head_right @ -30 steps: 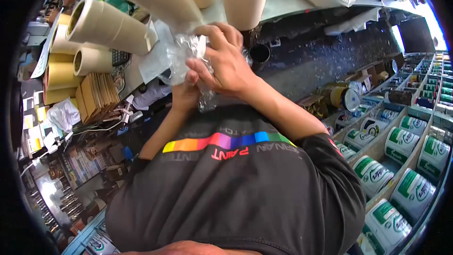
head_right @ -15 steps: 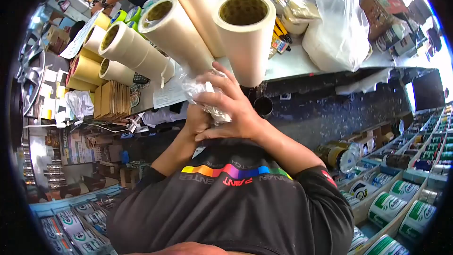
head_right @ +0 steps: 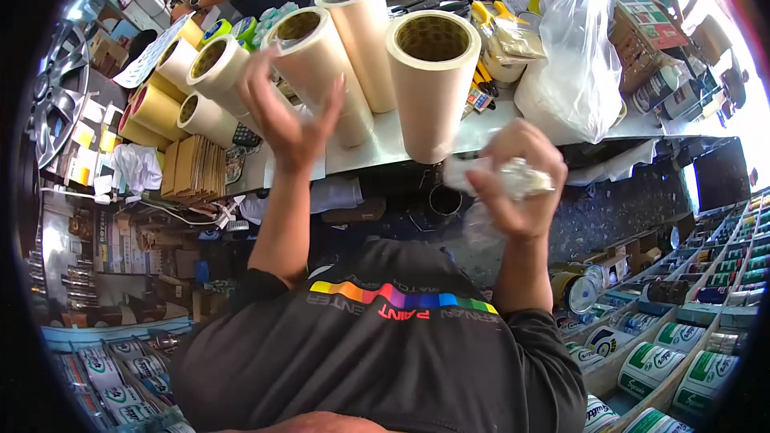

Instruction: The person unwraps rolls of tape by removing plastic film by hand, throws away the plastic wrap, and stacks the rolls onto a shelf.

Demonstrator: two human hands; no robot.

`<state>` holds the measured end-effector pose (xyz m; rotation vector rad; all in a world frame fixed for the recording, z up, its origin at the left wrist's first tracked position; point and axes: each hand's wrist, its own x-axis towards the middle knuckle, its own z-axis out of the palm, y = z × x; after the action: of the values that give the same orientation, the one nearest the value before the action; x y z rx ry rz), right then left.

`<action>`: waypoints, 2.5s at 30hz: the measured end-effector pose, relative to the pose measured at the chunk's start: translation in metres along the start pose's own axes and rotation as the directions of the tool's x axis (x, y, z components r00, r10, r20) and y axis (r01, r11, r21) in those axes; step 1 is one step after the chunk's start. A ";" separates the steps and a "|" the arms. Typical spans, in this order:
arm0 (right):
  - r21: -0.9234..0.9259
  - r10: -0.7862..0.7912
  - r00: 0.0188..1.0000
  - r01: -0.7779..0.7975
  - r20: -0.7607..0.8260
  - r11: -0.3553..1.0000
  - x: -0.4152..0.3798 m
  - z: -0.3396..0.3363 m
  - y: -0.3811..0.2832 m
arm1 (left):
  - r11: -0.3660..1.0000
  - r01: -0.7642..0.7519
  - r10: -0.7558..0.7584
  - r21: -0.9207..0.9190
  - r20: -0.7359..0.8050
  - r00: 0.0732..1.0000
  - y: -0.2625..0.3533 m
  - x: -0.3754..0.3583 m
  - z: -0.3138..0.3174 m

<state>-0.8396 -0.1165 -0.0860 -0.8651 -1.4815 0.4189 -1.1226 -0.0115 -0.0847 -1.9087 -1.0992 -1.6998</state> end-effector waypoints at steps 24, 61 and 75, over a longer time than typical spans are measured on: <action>-0.332 0.383 0.923 -0.374 -0.043 0.866 -0.029 0.068 0.108 | 0.742 0.253 0.143 -0.621 0.516 0.845 -0.064 0.039 -0.005; -0.276 0.268 0.931 -0.333 -0.248 0.902 -0.114 -0.078 -0.082 | 0.901 -0.097 0.313 -0.423 0.478 0.821 -0.090 0.085 0.085; -0.477 -0.027 0.994 0.077 0.110 0.876 -0.066 -0.054 -0.058 | 0.443 -0.050 0.455 -0.895 0.176 0.873 0.047 0.051 0.029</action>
<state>-0.8085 -0.2150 -0.0823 -1.2057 -1.7331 0.0449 -1.0694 -0.0049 -0.0315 -2.9454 0.1790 -1.8856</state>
